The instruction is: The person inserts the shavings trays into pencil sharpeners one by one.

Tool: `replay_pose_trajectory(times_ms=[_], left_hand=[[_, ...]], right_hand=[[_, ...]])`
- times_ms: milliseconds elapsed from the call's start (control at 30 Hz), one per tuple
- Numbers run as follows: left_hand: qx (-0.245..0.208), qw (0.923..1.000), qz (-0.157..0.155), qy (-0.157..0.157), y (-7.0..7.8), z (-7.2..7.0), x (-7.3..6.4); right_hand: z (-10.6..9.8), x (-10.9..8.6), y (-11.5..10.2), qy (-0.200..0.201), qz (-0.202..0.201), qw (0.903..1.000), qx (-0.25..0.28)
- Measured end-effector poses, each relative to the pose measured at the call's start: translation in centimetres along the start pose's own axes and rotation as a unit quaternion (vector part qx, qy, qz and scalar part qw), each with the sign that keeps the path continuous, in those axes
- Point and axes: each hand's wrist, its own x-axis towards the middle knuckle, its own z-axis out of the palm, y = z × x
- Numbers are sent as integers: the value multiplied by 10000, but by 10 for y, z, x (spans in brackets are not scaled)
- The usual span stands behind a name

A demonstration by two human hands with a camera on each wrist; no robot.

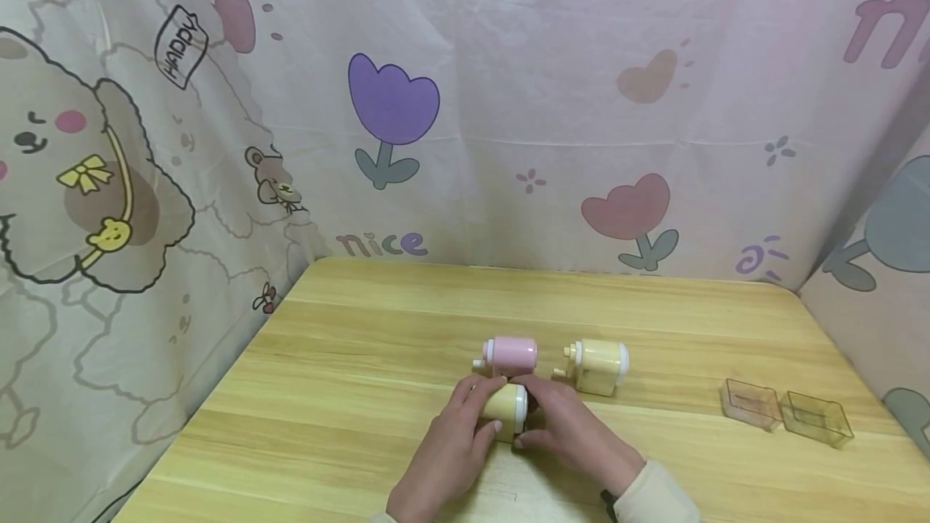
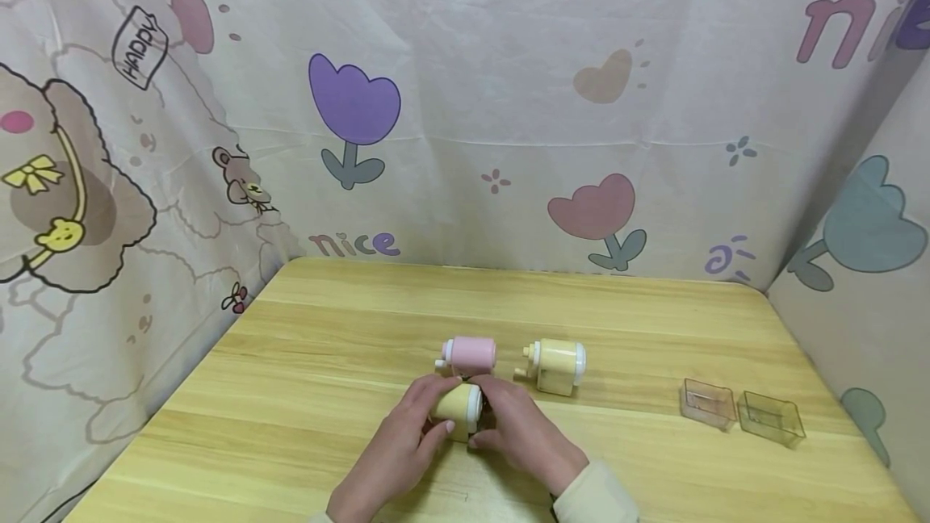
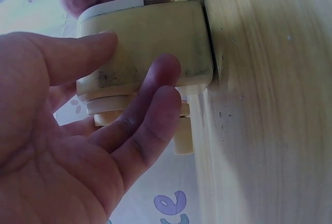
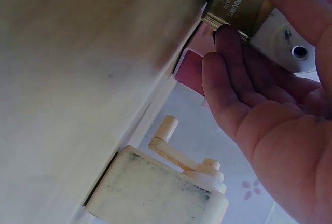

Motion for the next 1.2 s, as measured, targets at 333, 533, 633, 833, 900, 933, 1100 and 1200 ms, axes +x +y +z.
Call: replay_pose_trajectory(times_ms=[333, 533, 633, 833, 900, 933, 1100, 1200], left_hand=[[-12, 10000, 26, 47, 1, 0, 0], [-20, 10000, 16, 40, 1, 0, 0], [-22, 10000, 14, 41, 1, 0, 0], [-24, 10000, 12, 32, 1, 0, 0], [-19, 10000, 15, 31, 1, 0, 0], [-14, 10000, 20, 32, 1, 0, 0], [25, 10000, 43, 33, 0, 0, 0], [32, 10000, 51, 33, 0, 0, 1]], right_hand=[[0, 1, 1, -35, 122, 9999, 102], [0, 1, 0, -20, 142, 9999, 96], [1, 1, 0, -12, 153, 9998, 90], [1, 1, 0, -15, 150, 9998, 147], [1, 1, 0, -7, 137, 9998, 128], [1, 1, 0, -7, 137, 9998, 122], [1, 1, 1, 2, 138, 9999, 85], [1, 1, 1, 10, 124, 9999, 65]])
